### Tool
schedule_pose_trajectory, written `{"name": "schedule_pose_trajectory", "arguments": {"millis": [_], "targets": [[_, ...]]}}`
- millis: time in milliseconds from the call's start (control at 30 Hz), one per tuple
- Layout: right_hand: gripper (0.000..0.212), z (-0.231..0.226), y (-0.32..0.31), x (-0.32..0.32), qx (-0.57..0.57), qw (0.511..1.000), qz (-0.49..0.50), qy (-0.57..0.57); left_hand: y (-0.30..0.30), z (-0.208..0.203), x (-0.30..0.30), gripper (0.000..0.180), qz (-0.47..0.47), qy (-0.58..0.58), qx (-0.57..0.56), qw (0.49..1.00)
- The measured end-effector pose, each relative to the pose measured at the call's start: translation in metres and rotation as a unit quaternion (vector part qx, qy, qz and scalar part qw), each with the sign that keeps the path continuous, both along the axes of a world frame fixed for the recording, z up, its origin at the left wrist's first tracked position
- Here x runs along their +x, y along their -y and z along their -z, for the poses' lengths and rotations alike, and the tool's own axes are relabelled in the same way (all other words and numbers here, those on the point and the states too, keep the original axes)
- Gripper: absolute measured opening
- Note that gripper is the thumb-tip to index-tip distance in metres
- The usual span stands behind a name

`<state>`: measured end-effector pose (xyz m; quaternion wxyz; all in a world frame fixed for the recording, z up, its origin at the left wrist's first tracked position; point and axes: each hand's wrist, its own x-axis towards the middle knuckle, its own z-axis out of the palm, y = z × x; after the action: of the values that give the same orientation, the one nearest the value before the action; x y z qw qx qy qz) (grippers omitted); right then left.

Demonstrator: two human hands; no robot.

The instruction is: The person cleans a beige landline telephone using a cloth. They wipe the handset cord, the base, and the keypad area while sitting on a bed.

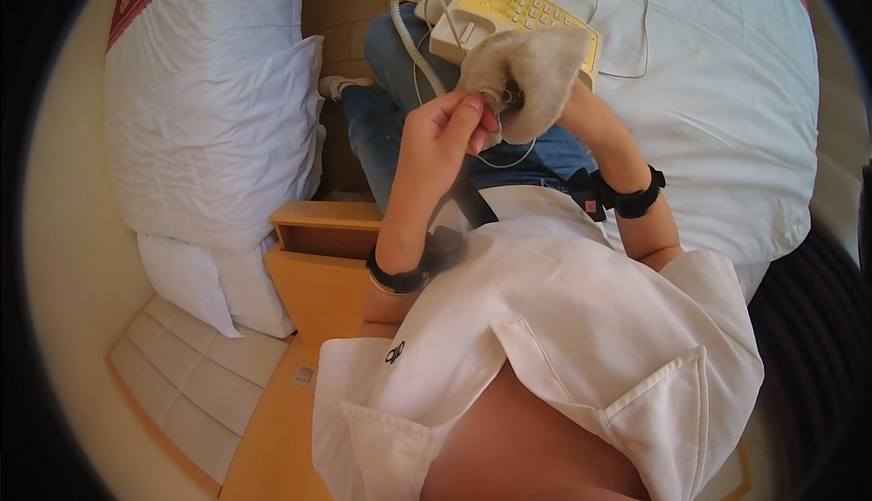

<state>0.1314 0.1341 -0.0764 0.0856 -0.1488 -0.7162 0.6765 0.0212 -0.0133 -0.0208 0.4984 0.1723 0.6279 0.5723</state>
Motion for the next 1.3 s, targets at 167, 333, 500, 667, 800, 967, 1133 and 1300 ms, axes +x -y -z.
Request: {"name": "schedule_pose_trajectory", "arguments": {"millis": [167,333,500,667,800,967,1133,1300], "targets": [[0.038,-0.009,0.023,-0.014,0.284,0.953,0.014,-0.105,-0.003,-0.013,0.007,0.022,-0.085,0.031,0.002,0.996],[0.034,0.025,0.010,-0.019,0.320,0.939,-0.049,-0.116,0.003,-0.019,0.001,0.022,-0.050,0.066,0.044,0.996],[0.032,0.033,0.005,-0.013,0.085,0.988,-0.059,-0.117,0.008,-0.028,-0.005,0.021,-0.060,0.111,0.053,0.991],[0.035,0.026,0.008,-0.016,0.045,0.994,-0.048,-0.092,0.007,-0.035,-0.006,0.025,-0.098,0.090,0.084,0.988],[0.034,0.011,0.007,-0.014,0.055,0.997,-0.033,-0.045,0.009,-0.037,-0.009,0.026,-0.100,0.058,0.064,0.991],[0.030,0.025,0.004,-0.010,0.145,0.981,0.079,-0.100,0.007,-0.031,-0.008,0.024,-0.113,0.113,0.123,0.979],[0.030,0.041,-0.031,0.007,0.252,0.937,0.165,-0.178,0.008,-0.041,-0.014,0.023,-0.075,-0.017,0.078,0.994],[0.041,0.065,-0.062,0.030,0.395,0.901,0.159,-0.081,0.001,-0.040,-0.014,0.024,-0.057,-0.027,0.039,0.997]]}}
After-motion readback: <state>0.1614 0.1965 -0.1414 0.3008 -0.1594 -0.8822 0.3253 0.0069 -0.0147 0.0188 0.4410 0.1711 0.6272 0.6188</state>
